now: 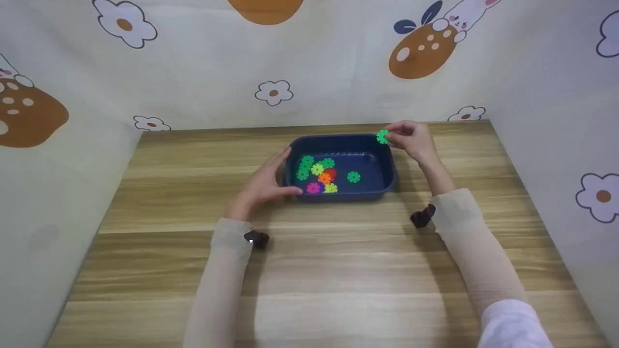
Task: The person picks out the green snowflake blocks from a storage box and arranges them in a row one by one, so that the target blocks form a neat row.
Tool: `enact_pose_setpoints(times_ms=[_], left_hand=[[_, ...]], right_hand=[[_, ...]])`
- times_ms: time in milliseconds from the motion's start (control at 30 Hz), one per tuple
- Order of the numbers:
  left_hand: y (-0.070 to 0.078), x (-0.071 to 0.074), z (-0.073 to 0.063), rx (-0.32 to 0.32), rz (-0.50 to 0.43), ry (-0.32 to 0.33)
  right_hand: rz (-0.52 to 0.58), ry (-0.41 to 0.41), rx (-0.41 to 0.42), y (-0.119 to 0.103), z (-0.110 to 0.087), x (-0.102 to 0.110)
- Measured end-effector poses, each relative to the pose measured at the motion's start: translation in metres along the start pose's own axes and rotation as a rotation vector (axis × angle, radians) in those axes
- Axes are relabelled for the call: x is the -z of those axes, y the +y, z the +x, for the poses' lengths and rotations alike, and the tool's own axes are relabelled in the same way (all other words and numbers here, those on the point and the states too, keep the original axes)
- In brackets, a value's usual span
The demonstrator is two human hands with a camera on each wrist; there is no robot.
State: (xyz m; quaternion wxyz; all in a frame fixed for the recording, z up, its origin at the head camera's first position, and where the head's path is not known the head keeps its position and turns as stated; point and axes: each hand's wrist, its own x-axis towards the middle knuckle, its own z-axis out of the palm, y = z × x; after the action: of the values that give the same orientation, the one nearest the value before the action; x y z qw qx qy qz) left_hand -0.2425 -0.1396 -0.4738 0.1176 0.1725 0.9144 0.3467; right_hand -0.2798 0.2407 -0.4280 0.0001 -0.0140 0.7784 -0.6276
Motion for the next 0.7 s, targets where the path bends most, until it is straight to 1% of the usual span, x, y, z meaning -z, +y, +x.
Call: enact_pose_setpoints(times_ms=[100, 267, 433, 700], left_hand=[[0.000, 0.000, 0.000, -0.014, 0.001, 0.004], [-0.001, 0.000, 0.001, -0.047, 0.018, 0.008], [-0.002, 0.000, 0.001, -0.027, 0.021, 0.002], [0.000, 0.000, 0.000, -0.025, 0.011, 0.006]], right_hand=[[0.018, 0.014, -0.001, 0.004, 0.001, 0.004], [0.057, 0.028, -0.031, 0.010, 0.002, 0.012], [0.038, 0.058, -0.058, 0.015, 0.002, 0.019], [-0.006, 0.105, -0.067, 0.027, 0.002, 0.027]])
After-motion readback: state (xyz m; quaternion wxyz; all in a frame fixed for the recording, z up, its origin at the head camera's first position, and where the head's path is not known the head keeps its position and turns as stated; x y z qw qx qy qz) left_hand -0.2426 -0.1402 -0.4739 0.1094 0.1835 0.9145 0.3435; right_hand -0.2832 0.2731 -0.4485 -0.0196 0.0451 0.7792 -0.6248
